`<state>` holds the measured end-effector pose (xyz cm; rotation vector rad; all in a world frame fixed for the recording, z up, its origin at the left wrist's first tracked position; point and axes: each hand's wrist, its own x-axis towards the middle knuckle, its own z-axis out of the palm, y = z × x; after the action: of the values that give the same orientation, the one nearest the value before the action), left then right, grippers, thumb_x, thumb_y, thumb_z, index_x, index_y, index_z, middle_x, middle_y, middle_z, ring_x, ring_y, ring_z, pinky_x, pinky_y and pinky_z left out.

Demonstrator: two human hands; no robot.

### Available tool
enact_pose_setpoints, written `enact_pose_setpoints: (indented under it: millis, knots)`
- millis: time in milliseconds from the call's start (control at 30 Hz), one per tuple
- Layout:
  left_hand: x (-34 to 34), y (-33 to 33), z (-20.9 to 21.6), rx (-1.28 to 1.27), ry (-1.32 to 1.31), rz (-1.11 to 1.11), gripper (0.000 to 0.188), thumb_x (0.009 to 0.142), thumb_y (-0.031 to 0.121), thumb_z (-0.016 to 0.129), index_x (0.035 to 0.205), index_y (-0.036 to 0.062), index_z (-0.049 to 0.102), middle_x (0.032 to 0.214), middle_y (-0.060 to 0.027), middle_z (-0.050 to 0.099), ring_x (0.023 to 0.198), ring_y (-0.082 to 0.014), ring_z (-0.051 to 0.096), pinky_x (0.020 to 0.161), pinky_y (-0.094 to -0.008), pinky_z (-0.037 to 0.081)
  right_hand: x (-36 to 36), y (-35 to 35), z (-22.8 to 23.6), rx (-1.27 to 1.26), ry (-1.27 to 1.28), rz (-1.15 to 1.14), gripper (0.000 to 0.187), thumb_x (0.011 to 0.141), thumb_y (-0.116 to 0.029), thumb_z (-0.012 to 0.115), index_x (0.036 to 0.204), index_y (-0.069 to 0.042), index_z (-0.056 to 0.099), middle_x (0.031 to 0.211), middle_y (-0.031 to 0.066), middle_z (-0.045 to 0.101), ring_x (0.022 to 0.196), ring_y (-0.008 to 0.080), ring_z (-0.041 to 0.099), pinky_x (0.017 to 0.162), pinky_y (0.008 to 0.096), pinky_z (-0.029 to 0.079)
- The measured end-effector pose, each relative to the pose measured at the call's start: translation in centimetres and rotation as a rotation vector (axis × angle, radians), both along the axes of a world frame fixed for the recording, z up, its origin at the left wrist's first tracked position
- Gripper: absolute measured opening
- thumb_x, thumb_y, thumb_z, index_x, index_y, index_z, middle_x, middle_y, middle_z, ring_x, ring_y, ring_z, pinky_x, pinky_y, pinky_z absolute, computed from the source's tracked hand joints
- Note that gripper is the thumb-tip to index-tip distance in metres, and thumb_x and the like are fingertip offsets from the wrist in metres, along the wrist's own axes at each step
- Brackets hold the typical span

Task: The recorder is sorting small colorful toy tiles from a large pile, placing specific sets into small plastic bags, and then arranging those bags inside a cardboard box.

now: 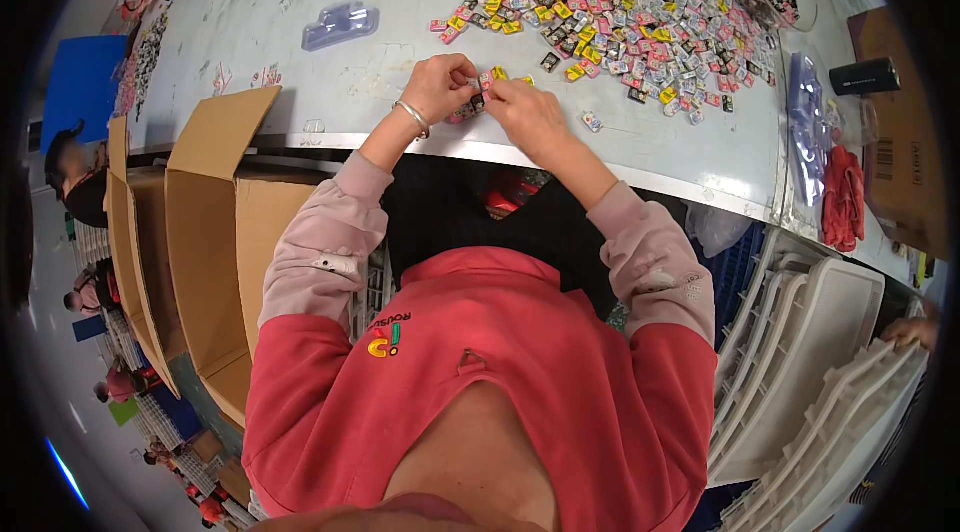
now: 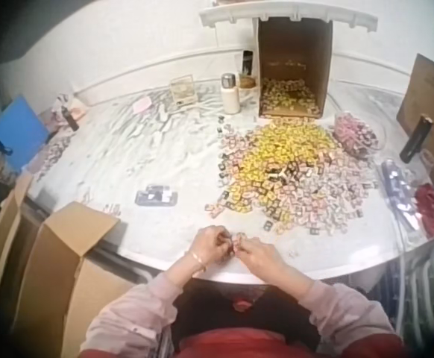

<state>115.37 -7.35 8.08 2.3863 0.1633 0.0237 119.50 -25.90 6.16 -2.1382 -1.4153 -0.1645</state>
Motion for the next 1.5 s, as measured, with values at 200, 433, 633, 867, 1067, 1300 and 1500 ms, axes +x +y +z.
enact_pose_setpoints:
  millis: [200, 433, 633, 867, 1067, 1300, 1500]
  knots:
    - [-0.2, 0.3, 0.0, -0.026, 0.013, 0.012, 0.018, 0.068, 0.012, 0.075, 0.083, 0.0035, 0.067, 0.074, -0.012, 0.068, 0.07, -0.0241, 0.067, 0.067, -0.0337, 0.054, -1.3, -0.3, 0.3, 0.004, -0.044, -0.104, 0.009, 0.078, -0.01, 0.064, 0.086, -0.005, 0.067, 0.088, 0.0063, 0.063, 0.079, 0.0223, 0.062, 0.061, 0.0337, 0.05]
    - [-0.1, 0.9, 0.1, -0.135, 0.04, 0.011, 0.018, 0.07, 0.011, 0.075, 0.084, 0.0029, 0.068, 0.075, -0.0111, 0.069, 0.069, -0.0219, 0.067, 0.067, -0.0314, 0.054, 4.4, 1.5, 0.8, 0.074, 0.457, -0.215, 0.015, 0.08, -0.014, 0.066, 0.09, -0.003, 0.068, 0.077, 0.011, 0.064, 0.07, 0.0235, 0.063, 0.063, 0.0336, 0.049]
    - [-0.1, 1.2, -0.4, -0.139, 0.078, 0.016, 0.02, 0.07, 0.011, 0.075, 0.086, 0.0027, 0.068, 0.077, -0.0109, 0.069, 0.071, -0.021, 0.068, 0.068, -0.0307, 0.054, 3.6, 2.9, 0.6, -0.064, 0.249, -0.243, 0.014, 0.075, -0.012, 0.068, 0.083, -0.001, 0.064, 0.076, 0.0119, 0.065, 0.066, 0.0266, 0.063, 0.061, 0.0352, 0.049]
    - [-0.4, 1.6, -0.7, -0.172, 0.031, 0.022, 0.017, 0.071, 0.012, 0.074, 0.084, 0.0022, 0.068, 0.073, -0.0114, 0.068, 0.068, -0.0216, 0.067, 0.067, -0.0307, 0.054, 3.1, 2.6, 0.0, 0.115, 0.416, -0.312, 0.012, 0.074, -0.015, 0.071, 0.08, -0.006, 0.068, 0.077, 0.0105, 0.063, 0.07, 0.0278, 0.063, 0.063, 0.0382, 0.049]
    - [-0.3, 1.2, -0.2, -0.158, 0.038, 0.012, 0.014, 0.075, 0.012, 0.07, 0.084, 0.0026, 0.068, 0.073, -0.0127, 0.067, 0.067, -0.0239, 0.067, 0.066, -0.0327, 0.053, 3.2, 2.1, 0.4, 0.103, 0.363, -0.29, 0.011, 0.074, -0.018, 0.071, 0.081, -0.009, 0.069, 0.08, 0.0082, 0.061, 0.075, 0.0286, 0.062, 0.065, 0.0392, 0.049]
    - [-1.1, 2.0, -1.4, -0.002, -0.093, 0.031, 0.012, 0.08, 0.005, 0.062, 0.09, 0.0005, 0.066, 0.075, -0.0125, 0.067, 0.065, -0.0185, 0.065, 0.062, -0.0293, 0.052, 1.7, 2.6, 2.3, -0.06, 0.143, 0.04, 0.008, 0.077, -0.016, 0.067, 0.082, -0.009, 0.067, 0.081, 0.0072, 0.057, 0.077, 0.027, 0.062, 0.064, 0.0404, 0.049]
    - [-1.2, 1.9, -1.6, -0.029, -0.081, 0.013, 0.012, 0.079, 0.004, 0.063, 0.091, -0.0005, 0.065, 0.076, -0.0128, 0.068, 0.067, -0.0193, 0.067, 0.063, -0.0295, 0.052, 1.4, 2.4, 1.1, -0.056, -0.101, 0.071, 0.007, 0.073, -0.009, 0.061, 0.08, -0.007, 0.061, 0.08, 0.0059, 0.052, 0.074, 0.0242, 0.058, 0.057, 0.0382, 0.049]
